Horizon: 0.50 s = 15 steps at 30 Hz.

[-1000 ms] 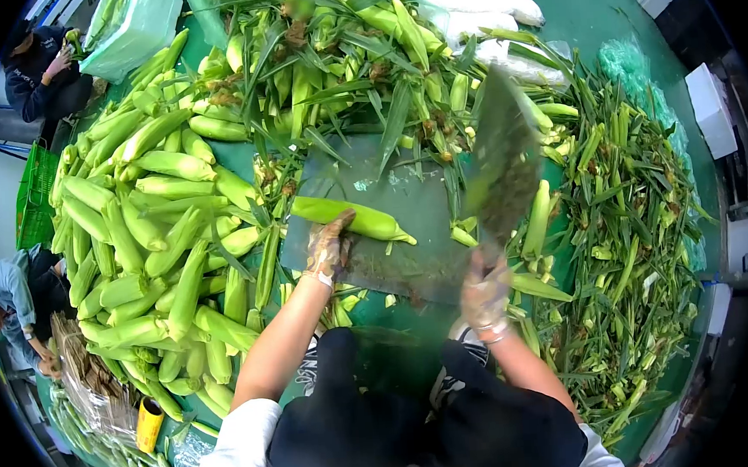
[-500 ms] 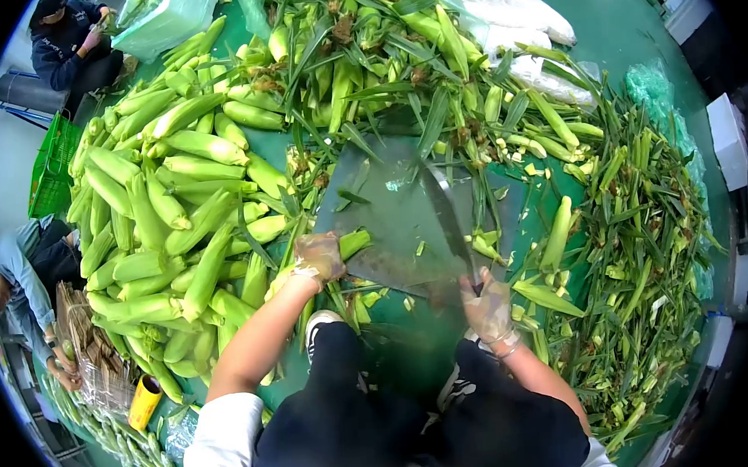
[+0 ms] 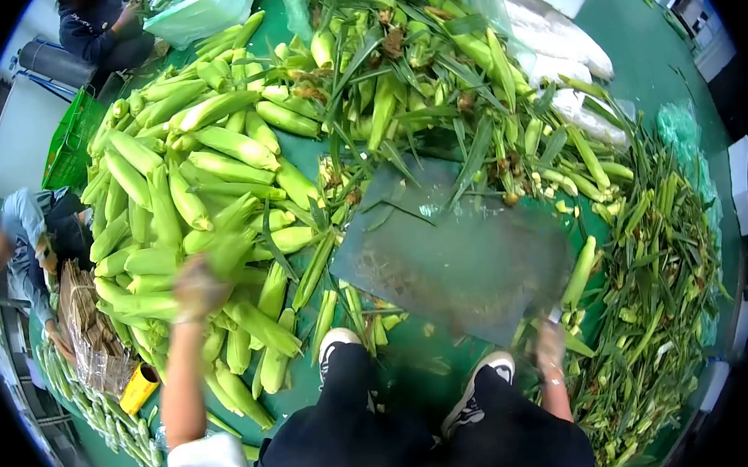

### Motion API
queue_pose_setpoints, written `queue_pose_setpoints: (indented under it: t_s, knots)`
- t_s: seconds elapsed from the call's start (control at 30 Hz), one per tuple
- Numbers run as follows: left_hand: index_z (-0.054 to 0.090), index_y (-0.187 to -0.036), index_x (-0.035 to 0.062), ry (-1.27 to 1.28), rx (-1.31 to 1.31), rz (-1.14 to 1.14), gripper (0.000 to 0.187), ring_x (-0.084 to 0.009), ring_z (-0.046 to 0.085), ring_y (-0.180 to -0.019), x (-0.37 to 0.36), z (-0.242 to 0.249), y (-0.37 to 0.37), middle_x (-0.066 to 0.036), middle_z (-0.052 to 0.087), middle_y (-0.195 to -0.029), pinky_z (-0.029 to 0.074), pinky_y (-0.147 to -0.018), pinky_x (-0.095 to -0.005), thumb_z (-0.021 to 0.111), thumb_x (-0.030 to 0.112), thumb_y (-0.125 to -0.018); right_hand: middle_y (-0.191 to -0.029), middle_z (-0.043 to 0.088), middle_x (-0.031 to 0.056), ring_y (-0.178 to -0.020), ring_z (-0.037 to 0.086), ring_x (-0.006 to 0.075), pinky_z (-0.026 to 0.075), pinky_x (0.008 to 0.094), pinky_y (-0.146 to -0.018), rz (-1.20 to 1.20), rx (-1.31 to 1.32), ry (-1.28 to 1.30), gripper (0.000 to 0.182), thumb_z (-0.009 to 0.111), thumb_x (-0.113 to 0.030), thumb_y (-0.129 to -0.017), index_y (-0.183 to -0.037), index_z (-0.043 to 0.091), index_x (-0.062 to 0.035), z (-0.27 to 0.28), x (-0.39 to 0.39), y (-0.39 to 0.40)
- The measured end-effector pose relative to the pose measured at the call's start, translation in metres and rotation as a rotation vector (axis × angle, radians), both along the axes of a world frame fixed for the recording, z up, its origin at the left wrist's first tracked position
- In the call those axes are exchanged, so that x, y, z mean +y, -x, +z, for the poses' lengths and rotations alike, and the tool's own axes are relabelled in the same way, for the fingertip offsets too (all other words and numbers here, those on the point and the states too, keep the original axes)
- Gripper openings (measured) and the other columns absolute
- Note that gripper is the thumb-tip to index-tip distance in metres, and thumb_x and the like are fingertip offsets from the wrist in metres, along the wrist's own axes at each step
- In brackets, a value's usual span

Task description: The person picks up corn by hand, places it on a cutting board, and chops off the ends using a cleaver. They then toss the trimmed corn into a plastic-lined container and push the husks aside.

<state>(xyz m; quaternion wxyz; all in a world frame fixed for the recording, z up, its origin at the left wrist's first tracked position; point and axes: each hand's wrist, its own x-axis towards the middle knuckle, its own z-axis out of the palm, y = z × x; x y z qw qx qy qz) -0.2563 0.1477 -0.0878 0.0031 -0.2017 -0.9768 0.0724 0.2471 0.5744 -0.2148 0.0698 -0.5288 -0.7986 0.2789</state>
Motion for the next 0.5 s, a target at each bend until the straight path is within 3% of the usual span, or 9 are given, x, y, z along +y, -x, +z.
queue_pose_setpoints:
  t_s: [0.03, 0.1, 0.13, 0.17, 0.2, 0.27, 0.3, 0.37, 0.5]
  knots:
    - [0.061, -0.100, 0.0057, 0.097, 0.118, 0.132, 0.048, -0.0281, 0.063, -0.083, -0.034, 0.031, 0.011, -0.014, 0.063, -0.083, 0.051, -0.074, -0.0372, 0.077, 0.038, -0.069, -0.075, 0.064, 0.0117, -0.068, 0.061, 0.0243, 0.047, 0.0378, -0.064, 0.085, -0.221, -0.258, 0.037, 0.049, -0.035, -0.092, -0.103, 0.070, -0.0071, -0.016, 0.023, -0.048]
    - [0.056, -0.115, 0.0022, 0.222, 0.259, 0.202, 0.045, -0.0324, 0.058, -0.099, -0.097, 0.057, 0.055, -0.018, 0.060, -0.108, 0.047, -0.086, -0.0413, 0.068, 0.021, -0.076, -0.075, 0.067, 0.0142, -0.064, 0.058, 0.0280, 0.044, 0.0401, -0.061, -0.538, 0.298, 0.167, 0.036, 0.054, -0.035, -0.092, -0.102, 0.070, -0.0038, -0.072, 0.072, -0.178]
    - [0.055, -0.119, 0.0019, 0.304, 0.434, 0.292, 0.046, -0.0331, 0.056, -0.106, -0.103, 0.063, 0.066, -0.019, 0.058, -0.115, 0.044, -0.092, -0.0411, 0.067, 0.018, -0.077, -0.076, 0.067, 0.0168, -0.064, 0.056, 0.0304, 0.043, 0.0434, -0.063, -0.607, 0.234, -0.073, 0.037, 0.054, -0.034, -0.092, -0.100, 0.069, -0.0004, -0.066, 0.076, -0.191]
    - [0.055, -0.121, 0.0022, 0.093, 0.567, 0.088, 0.044, -0.0339, 0.054, -0.110, -0.068, 0.066, 0.063, -0.019, 0.057, -0.119, 0.042, -0.095, -0.0408, 0.064, 0.014, -0.079, -0.079, 0.066, 0.0210, -0.067, 0.058, 0.0330, 0.043, 0.0445, -0.066, -0.689, -0.209, -0.135, 0.041, 0.054, -0.034, -0.093, -0.101, 0.066, 0.0039, 0.018, 0.053, -0.116]
    - [0.054, -0.122, 0.0025, -0.122, 0.688, -0.124, 0.043, -0.0347, 0.051, -0.113, -0.005, 0.065, 0.050, -0.020, 0.055, -0.122, 0.040, -0.099, -0.0406, 0.061, 0.009, -0.081, -0.083, 0.065, 0.0250, -0.069, 0.055, 0.0358, 0.042, 0.0443, -0.069, -0.670, -0.230, -0.194, 0.042, 0.055, -0.032, -0.093, -0.102, 0.063, 0.0077, 0.026, 0.046, -0.108]
    - [0.057, -0.119, 0.0052, -0.696, 0.201, -0.323, 0.041, -0.0334, 0.055, -0.107, 0.119, 0.029, 0.026, -0.016, 0.059, -0.116, 0.043, -0.098, -0.0416, 0.059, 0.003, -0.079, -0.083, 0.063, 0.0225, -0.069, 0.052, 0.0340, 0.042, 0.0423, -0.068, -0.610, -0.147, -0.134, 0.041, 0.056, -0.032, -0.093, -0.097, 0.060, 0.0087, 0.038, 0.036, -0.070]
    - [0.060, -0.113, 0.0054, -0.471, 0.315, -0.436, 0.037, -0.0315, 0.058, -0.101, 0.171, -0.036, 0.049, -0.013, 0.061, -0.109, 0.048, -0.092, -0.0428, 0.063, 0.003, -0.075, -0.075, 0.059, 0.0163, -0.064, 0.048, 0.0294, 0.041, 0.0404, -0.064, -0.521, -0.068, -0.161, 0.039, 0.058, -0.032, -0.092, -0.092, 0.059, 0.0072, 0.016, 0.039, -0.070]
    - [0.063, -0.101, 0.0057, -0.692, 0.616, -0.802, 0.028, -0.0317, 0.061, -0.100, 0.308, -0.063, 0.049, -0.013, 0.064, -0.102, 0.050, -0.086, -0.0405, 0.065, 0.014, -0.074, -0.070, 0.057, 0.0147, -0.061, 0.046, 0.0277, 0.039, 0.0408, -0.061, -0.455, -0.034, -0.067, 0.037, 0.060, -0.031, -0.091, -0.088, 0.058, 0.0052, 0.036, 0.028, -0.017]
    - [0.068, -0.083, 0.0064, -0.636, -0.147, -0.102, 0.018, -0.0365, 0.063, -0.086, 0.434, -0.101, 0.080, -0.018, 0.067, -0.098, 0.053, -0.078, -0.0397, 0.061, 0.022, -0.081, -0.062, 0.056, 0.0111, -0.055, 0.050, 0.0250, 0.041, 0.0385, -0.057, -0.178, -0.072, -0.007, 0.028, 0.066, -0.027, -0.084, -0.081, 0.059, -0.0004, 0.058, -0.010, 0.044]
